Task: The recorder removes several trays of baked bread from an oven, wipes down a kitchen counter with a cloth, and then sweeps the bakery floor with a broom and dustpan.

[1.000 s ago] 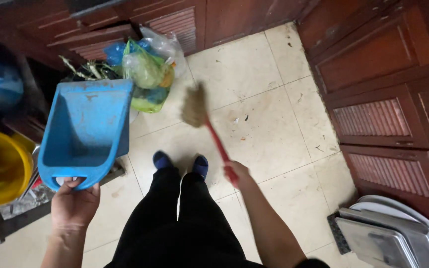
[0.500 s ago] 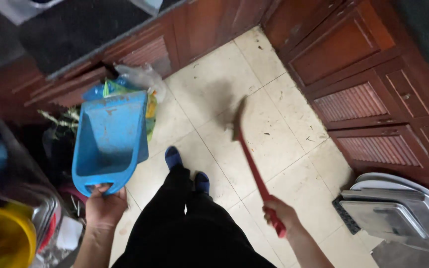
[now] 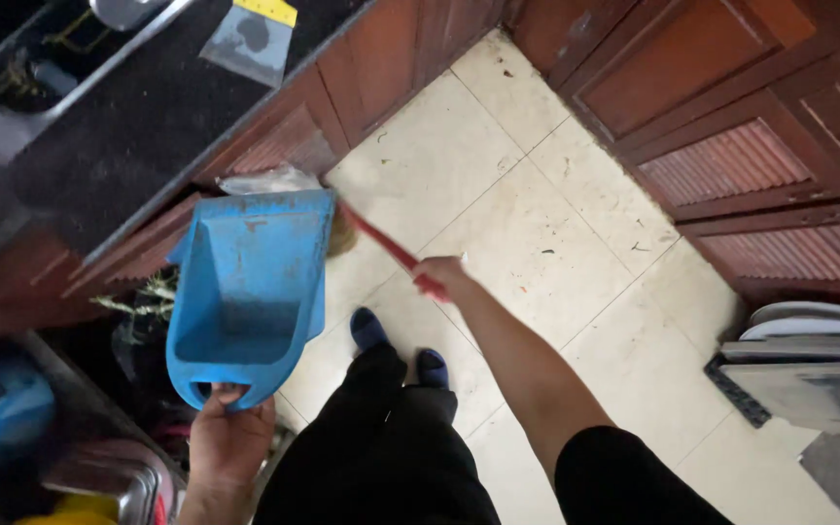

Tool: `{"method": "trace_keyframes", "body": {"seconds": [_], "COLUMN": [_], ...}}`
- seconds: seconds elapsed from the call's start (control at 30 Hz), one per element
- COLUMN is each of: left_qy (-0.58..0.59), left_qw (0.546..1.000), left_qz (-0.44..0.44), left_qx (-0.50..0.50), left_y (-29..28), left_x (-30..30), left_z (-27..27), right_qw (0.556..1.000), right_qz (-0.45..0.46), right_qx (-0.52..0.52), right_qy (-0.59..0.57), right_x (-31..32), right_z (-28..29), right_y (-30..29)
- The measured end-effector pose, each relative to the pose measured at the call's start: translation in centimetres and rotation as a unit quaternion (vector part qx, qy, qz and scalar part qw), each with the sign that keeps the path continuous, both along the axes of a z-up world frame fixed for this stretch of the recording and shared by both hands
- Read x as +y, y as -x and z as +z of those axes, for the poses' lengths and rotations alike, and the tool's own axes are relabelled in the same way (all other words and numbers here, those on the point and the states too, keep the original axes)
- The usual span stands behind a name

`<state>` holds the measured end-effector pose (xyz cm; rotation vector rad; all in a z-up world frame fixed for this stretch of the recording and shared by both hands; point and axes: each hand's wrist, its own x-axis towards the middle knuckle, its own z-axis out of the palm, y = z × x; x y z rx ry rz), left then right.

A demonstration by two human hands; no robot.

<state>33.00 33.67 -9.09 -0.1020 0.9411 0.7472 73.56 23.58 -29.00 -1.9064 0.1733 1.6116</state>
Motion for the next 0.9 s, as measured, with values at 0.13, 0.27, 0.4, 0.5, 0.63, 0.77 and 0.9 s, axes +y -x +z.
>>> {"method": "trace_keyframes", "body": {"seconds": [0.13, 0.27, 0.4, 0.5, 0.63, 0.77, 0.9], "left_qy": [-0.014, 0.014, 0.006, 0.009, 0.028, -0.007, 0.030], "left_qw": [0.998, 0.996, 0.994, 0.985, 0.980, 0.972, 0.966], "left_qz": [-0.038, -0.068, -0.105, -0.153, -0.188, -0.231, -0.254], "left_qx": [-0.052, 0.047, 0.031, 0.081, 0.065, 0.033, 0.037], "left_y": [-1.9, -4.8, -8.4, -12.1, -15.0, -21.0, -26.1], "left_x": [2.8, 5.6, 6.9, 7.7, 8.2, 9.4, 10.9], "left_z": [-0.5, -0.4, 0.3, 1.1, -2.3, -4.3, -4.7], "right_qw": [0.944, 0.910, 0.889, 0.881, 0.863, 0.872, 0.873], "right_qz": [-0.276, -0.359, -0.438, -0.469, -0.499, -0.445, -0.432], "right_qx": [0.166, 0.194, 0.132, 0.048, 0.052, 0.158, 0.202], "right_qy": [-0.075, -0.073, -0.028, -0.027, -0.058, -0.132, -0.099], "right_x": [-2.8, -8.1, -11.6, -11.8, -9.7, -5.2, -0.9], "right_z": [-8.3, -1.2, 2.9, 4.1, 10.5, 8.3, 2.4], "right_y": [-7.8, -8.7, -6.8, -3.1, 2.3, -2.3, -9.2]}}
